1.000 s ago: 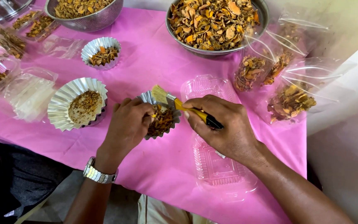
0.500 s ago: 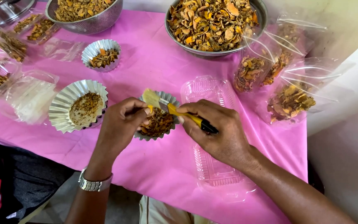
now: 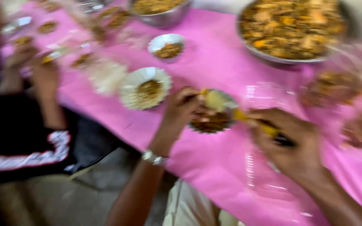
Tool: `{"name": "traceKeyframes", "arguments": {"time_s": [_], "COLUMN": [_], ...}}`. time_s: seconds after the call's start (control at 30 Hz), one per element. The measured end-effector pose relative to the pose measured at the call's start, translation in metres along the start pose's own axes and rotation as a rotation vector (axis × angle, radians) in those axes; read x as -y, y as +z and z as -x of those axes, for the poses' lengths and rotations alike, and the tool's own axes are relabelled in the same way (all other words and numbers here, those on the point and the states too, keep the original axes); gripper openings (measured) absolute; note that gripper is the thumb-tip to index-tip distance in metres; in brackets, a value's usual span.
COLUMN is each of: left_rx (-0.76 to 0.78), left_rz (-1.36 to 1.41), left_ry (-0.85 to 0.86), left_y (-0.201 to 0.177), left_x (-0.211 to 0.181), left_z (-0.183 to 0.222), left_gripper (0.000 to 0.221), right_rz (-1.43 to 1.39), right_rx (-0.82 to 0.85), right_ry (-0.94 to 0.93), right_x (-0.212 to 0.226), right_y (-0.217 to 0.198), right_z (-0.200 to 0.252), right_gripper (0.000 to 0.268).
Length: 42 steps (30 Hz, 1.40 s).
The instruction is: Using a small brush to sort and clean dried tea leaves in small foil containers on a production table.
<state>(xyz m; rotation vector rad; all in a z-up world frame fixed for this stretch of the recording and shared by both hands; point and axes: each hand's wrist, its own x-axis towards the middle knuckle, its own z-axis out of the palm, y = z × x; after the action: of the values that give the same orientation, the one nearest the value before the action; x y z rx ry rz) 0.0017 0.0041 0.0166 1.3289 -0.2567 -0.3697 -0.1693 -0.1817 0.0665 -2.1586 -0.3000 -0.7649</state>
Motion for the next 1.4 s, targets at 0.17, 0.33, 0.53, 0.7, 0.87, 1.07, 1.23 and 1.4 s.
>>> {"name": "traceKeyframes", "arguments": {"time_s": [0.17, 0.33, 0.53, 0.7, 0.87, 1.07, 1.23, 1.4], "left_rx": [0.114, 0.097, 0.036, 0.013, -0.013, 0.123, 0.235, 0.349], "left_rz": [0.112, -0.065, -0.289, -0.39, -0.514, -0.493, -0.823, -0.964], "left_ry": [0.022, 0.121, 0.131, 0.221, 0.342, 0.597, 0.619, 0.712], "left_y": [0.001, 0.004, 0.011, 0.01, 0.01, 0.028, 0.081, 0.118], "left_x": [-0.01, -0.018, -0.018, -0.02, -0.015, 0.011, -0.011, 0.0], "left_z": [0.011, 0.017, 0.024, 0.026, 0.023, 0.001, 0.012, 0.002], "left_gripper": [0.013, 0.007, 0.012, 0.005, 0.003, 0.003, 0.01, 0.008], "right_rz": [0.093, 0.162, 0.064, 0.157, 0.164, 0.128, 0.153, 0.103], "right_rx": [0.026, -0.02, 0.096, 0.052, 0.07, -0.366, -0.509, -0.524], "right_ry": [0.126, 0.408, 0.339, 0.348, 0.327, 0.209, -0.074, -0.012], "right_x": [0.034, 0.015, 0.023, 0.016, -0.004, -0.032, -0.009, 0.002], "right_y": [0.001, 0.005, 0.008, 0.007, 0.006, -0.006, -0.013, -0.02], "right_z": [-0.006, 0.007, -0.002, -0.002, 0.001, 0.01, -0.012, -0.015], "right_gripper": [0.022, 0.02, 0.024, 0.025, 0.03, 0.005, 0.018, 0.018]}}
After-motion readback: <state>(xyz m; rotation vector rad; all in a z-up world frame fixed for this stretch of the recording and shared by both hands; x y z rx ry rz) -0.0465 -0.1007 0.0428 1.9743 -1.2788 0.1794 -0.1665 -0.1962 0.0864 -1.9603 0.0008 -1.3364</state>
